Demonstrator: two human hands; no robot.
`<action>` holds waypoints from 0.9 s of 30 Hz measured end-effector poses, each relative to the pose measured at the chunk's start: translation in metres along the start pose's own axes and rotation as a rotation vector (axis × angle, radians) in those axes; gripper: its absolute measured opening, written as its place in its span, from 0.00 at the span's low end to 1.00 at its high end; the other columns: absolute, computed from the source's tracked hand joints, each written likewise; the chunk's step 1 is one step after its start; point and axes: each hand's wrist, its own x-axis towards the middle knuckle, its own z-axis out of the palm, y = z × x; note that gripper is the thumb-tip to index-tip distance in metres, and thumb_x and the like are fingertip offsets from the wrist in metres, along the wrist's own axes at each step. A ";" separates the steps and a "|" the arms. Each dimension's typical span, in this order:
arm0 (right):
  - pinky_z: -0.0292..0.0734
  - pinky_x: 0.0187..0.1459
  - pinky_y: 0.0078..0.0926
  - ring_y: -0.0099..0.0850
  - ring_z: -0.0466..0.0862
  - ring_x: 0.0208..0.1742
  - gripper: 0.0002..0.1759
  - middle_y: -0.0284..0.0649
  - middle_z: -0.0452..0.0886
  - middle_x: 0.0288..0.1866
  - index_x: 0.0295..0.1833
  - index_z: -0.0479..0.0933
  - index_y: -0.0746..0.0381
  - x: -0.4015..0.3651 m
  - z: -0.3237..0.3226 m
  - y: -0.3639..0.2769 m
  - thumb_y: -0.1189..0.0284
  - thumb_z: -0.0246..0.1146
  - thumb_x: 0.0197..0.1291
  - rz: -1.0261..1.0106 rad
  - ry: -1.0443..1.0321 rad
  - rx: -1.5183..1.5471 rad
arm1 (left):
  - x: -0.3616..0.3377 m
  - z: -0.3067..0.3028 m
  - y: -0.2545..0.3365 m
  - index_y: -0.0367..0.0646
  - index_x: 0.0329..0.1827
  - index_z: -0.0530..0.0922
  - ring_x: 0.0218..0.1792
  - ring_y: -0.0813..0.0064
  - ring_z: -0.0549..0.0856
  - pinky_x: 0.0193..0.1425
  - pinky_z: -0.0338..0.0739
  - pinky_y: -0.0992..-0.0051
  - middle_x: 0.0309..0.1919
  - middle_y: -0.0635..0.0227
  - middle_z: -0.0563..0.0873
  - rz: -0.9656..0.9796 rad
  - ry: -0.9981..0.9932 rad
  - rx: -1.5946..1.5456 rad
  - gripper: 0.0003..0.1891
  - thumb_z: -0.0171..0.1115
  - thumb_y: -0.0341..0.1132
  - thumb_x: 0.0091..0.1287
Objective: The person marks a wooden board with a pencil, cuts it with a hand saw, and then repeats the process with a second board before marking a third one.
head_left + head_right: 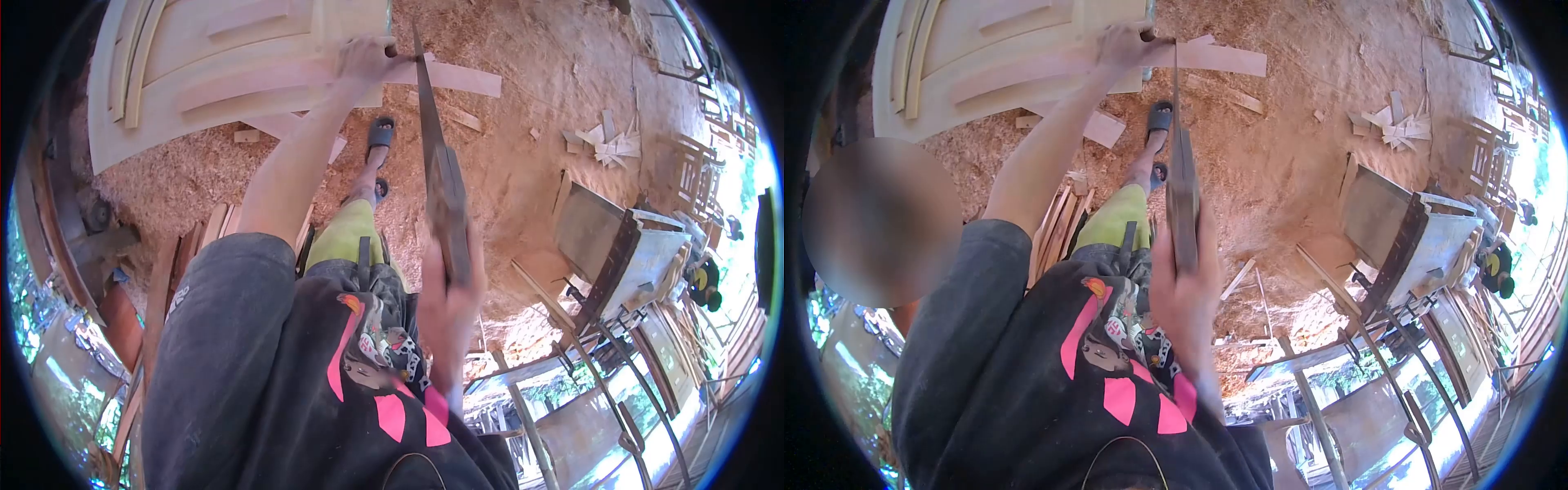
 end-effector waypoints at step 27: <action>0.81 0.59 0.38 0.48 0.88 0.61 0.30 0.58 0.84 0.62 0.78 0.67 0.67 -0.006 -0.025 -0.032 0.72 0.63 0.74 0.053 -0.096 0.017 | -0.003 -0.008 0.007 0.47 0.26 0.85 0.33 0.58 0.89 0.45 0.78 0.59 0.25 0.66 0.88 -0.018 0.021 -0.067 0.27 0.76 0.65 0.57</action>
